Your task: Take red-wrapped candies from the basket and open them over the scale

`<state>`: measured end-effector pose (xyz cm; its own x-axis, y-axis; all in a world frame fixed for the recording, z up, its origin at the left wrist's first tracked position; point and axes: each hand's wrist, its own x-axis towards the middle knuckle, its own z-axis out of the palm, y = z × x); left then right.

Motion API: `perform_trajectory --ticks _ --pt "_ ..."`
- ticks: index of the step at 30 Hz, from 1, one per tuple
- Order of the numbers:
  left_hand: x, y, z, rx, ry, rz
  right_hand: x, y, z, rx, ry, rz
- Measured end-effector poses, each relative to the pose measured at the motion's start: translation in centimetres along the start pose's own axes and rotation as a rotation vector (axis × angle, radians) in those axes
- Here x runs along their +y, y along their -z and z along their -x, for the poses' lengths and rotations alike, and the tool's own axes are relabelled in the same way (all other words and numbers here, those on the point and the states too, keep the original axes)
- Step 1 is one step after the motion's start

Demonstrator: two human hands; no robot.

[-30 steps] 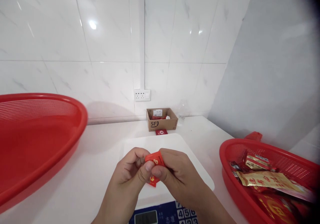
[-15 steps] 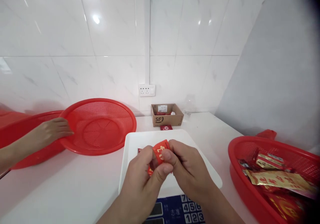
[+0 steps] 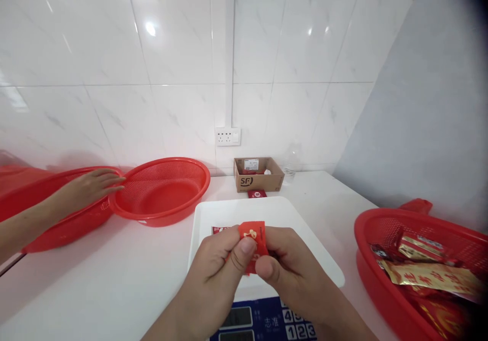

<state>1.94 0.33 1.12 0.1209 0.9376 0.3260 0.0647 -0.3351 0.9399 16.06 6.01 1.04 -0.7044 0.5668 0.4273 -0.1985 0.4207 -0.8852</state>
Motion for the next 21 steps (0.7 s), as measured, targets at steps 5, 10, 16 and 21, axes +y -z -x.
perform_trajectory --ticks 5,10,16,21 --pt "-0.5 -0.2 0.1 0.064 -0.006 -0.051 -0.2 0.1 -0.2 0.024 0.058 0.143" --pt "-0.1 0.0 0.2 0.167 -0.02 -0.164 0.0 2.0 -0.1 0.402 0.056 0.504" --pt "-0.4 1.3 -0.8 0.294 0.04 -0.511 0.8 4.5 -0.8 0.253 -0.316 0.802" --pt "-2.1 2.3 -1.8 0.137 0.151 -0.837 1.3 4.7 -1.3 0.22 -0.412 0.856"
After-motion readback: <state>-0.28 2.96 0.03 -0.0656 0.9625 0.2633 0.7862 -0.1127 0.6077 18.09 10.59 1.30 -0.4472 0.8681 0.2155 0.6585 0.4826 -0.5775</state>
